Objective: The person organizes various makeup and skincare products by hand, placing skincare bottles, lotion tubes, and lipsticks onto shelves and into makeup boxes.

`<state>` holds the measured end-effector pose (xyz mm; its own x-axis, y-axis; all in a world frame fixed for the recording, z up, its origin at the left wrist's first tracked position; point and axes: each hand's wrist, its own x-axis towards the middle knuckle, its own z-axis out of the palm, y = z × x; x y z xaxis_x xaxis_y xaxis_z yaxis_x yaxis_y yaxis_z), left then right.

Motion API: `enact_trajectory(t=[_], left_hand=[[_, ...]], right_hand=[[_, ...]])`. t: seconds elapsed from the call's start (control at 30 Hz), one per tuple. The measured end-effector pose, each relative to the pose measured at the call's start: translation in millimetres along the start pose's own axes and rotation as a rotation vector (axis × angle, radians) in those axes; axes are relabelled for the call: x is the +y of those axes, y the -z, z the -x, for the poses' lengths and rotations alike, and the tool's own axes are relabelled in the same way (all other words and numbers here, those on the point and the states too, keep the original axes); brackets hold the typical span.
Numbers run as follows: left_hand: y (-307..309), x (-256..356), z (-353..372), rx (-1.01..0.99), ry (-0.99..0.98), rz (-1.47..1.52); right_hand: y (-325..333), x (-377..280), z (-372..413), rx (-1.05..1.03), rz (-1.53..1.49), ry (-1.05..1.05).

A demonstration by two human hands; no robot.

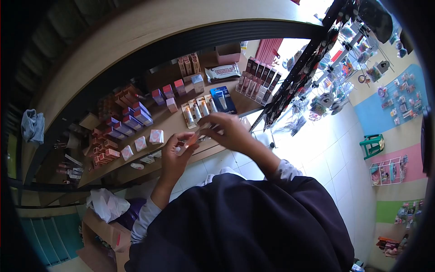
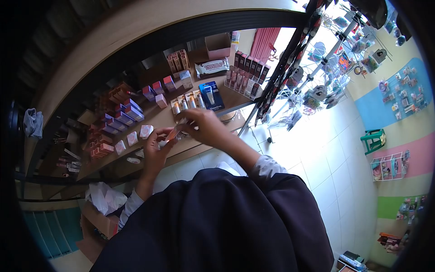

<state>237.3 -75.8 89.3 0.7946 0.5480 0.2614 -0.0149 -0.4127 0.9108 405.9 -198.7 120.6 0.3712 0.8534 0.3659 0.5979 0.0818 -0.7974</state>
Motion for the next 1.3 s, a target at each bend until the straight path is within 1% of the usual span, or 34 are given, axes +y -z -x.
enact_trajectory(t=[0.03,0.07,0.13,0.2,0.27,0.37,0.47,0.5,0.6,0.63,0.73,0.77,0.87,0.9,1.03,1.07,1.13,1.2,1.23,1.27,1.3], left_hand=[[0,6,-2,0.013,-0.062,-0.066],[2,11,-2,0.024,-0.066,-0.105],[8,16,0,0.053,-0.072,-0.184],[14,5,6,0.095,0.002,-0.071],[20,-1,12,0.139,0.055,-0.015],[32,-13,22,0.132,0.12,0.046],[38,-19,31,0.156,0.137,0.05],[40,-20,33,0.162,0.144,0.045],[44,-27,38,0.188,0.148,0.067],[45,-29,39,0.198,0.147,0.08],[48,-30,41,0.214,0.142,0.088],[48,-29,41,0.23,0.154,0.106],[50,-29,43,0.266,0.172,0.133],[51,-30,44,0.272,0.168,0.126],[58,-26,49,0.282,0.195,0.1],[59,-26,50,0.295,0.189,0.1],[64,-27,55,0.326,0.182,0.097],[74,-32,64,0.352,0.2,0.07],[81,-34,70,0.377,0.211,0.054],[86,-36,77,0.404,0.221,0.054],[92,-39,85,0.443,0.232,0.051]], right_hand=[[13,5,-3,0.056,0.024,-0.015],[28,10,-6,0.111,0.048,-0.031],[73,9,-15,0.319,0.289,-0.134],[112,13,-25,0.314,0.484,-0.366],[137,69,-25,0.356,0.639,-0.209],[145,116,-28,0.389,0.807,-0.197],[144,142,-27,0.4,0.811,-0.14],[144,150,-25,0.415,0.757,-0.106],[143,174,-26,0.381,0.772,-0.137],[144,179,-28,0.314,0.816,-0.337],[143,183,-29,0.267,0.771,-0.416],[145,192,-30,0.24,0.818,-0.43],[146,213,-28,0.244,0.919,-0.362],[145,209,-29,0.244,0.911,-0.421],[148,199,-32,0.168,0.887,-0.422],[150,194,-32,0.159,0.895,-0.453],[146,150,-38,0.234,1.016,-0.465],[139,93,-42,0.28,0.821,-0.427],[128,61,-46,0.242,0.732,-0.378],[113,40,-47,0.195,0.639,-0.324],[98,36,-45,0.045,0.443,-0.183]])
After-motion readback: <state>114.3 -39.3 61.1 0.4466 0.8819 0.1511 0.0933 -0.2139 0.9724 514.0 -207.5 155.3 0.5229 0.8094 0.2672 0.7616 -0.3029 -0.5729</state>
